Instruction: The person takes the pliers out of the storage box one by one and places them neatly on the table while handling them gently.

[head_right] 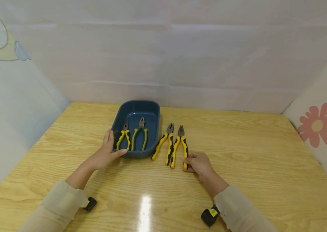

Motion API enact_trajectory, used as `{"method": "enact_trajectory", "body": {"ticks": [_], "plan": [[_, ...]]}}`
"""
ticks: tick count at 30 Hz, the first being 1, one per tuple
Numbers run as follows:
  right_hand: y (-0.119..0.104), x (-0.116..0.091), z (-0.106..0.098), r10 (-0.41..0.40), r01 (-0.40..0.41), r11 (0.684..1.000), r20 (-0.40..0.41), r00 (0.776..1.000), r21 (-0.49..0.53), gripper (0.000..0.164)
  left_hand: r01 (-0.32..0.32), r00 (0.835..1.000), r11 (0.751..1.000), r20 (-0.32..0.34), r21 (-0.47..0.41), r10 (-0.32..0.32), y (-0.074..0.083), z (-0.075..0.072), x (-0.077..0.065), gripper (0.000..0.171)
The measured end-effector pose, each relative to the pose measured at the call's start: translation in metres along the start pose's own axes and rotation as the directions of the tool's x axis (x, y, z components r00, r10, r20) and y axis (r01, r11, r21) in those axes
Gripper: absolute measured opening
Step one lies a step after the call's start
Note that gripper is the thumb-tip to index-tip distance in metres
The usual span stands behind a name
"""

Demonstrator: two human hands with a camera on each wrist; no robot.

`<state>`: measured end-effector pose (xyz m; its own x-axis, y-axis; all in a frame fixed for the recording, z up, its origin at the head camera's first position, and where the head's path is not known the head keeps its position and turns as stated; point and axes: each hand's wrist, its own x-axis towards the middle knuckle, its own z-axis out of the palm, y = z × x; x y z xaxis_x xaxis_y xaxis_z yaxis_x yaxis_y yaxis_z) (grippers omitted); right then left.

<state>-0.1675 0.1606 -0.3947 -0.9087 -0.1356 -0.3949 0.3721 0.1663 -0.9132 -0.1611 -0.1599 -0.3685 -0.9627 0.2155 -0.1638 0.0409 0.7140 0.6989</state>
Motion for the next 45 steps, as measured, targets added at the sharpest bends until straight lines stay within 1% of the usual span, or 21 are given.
{"method": "enact_trajectory", "body": {"ticks": [2, 6, 12, 19, 27, 28, 30, 38, 42, 45], "plan": [[-0.0006, 0.0003, -0.0002, -0.004, 0.004, 1.000, -0.001, 1.000, -0.023, 0.028, 0.000, 1.000, 1.000, 0.000, 0.000, 0.000, -0.0007, 0.0003, -0.0001, 0.095], [-0.0010, 0.0004, -0.0001, -0.024, 0.022, 0.995, -0.015, 1.000, -0.100, 0.024, 0.000, 1.000, 1.000, 0.000, -0.004, 0.000, -0.0020, 0.0012, -0.0006, 0.094], [-0.0018, -0.0017, 0.0020, -0.065, 0.053, 0.975, -0.050, 0.997, -0.217, 0.019, 0.005, 1.000, 1.000, 0.000, -0.011, -0.005, -0.0023, 0.0022, -0.0018, 0.095], [-0.0030, -0.0032, 0.0025, -0.092, 0.054, 0.932, -0.091, 0.992, -0.357, 0.018, 0.007, 1.000, 1.000, -0.002, -0.013, -0.007, -0.0021, 0.0016, -0.0024, 0.095], [-0.0058, -0.0066, 0.0014, -0.128, 0.078, 0.876, -0.074, 0.989, -0.476, 0.016, 0.005, 1.000, 1.000, 0.002, -0.009, -0.005, -0.0020, 0.0011, -0.0021, 0.097], [-0.0061, -0.0068, 0.0012, -0.132, 0.081, 0.871, -0.072, 0.989, -0.484, 0.016, 0.001, 1.000, 1.000, 0.003, -0.010, -0.001, -0.0021, 0.0010, -0.0021, 0.097], [-0.0063, -0.0068, 0.0010, -0.134, 0.086, 0.871, -0.065, 0.989, -0.484, 0.016, 0.006, 1.000, 1.000, 0.003, -0.008, -0.006, -0.0023, 0.0008, -0.0018, 0.097], [-0.0055, -0.0048, -0.0005, -0.126, 0.090, 0.895, -0.055, 0.991, -0.438, 0.018, 0.008, 1.000, 1.000, -0.001, -0.010, -0.008, -0.0014, -0.0002, -0.0007, 0.094], [-0.0050, -0.0048, -0.0016, -0.150, 0.109, 0.897, -0.062, 0.987, -0.429, 0.020, 0.008, 1.000, 1.000, -0.004, -0.012, -0.008, -0.0009, -0.0009, -0.0006, 0.094], [-0.0058, -0.0064, -0.0025, -0.176, 0.135, 0.908, -0.066, 0.982, -0.397, 0.021, 0.005, 1.000, 1.000, -0.007, -0.014, -0.005, -0.0011, -0.0008, -0.0001, 0.095]]}}
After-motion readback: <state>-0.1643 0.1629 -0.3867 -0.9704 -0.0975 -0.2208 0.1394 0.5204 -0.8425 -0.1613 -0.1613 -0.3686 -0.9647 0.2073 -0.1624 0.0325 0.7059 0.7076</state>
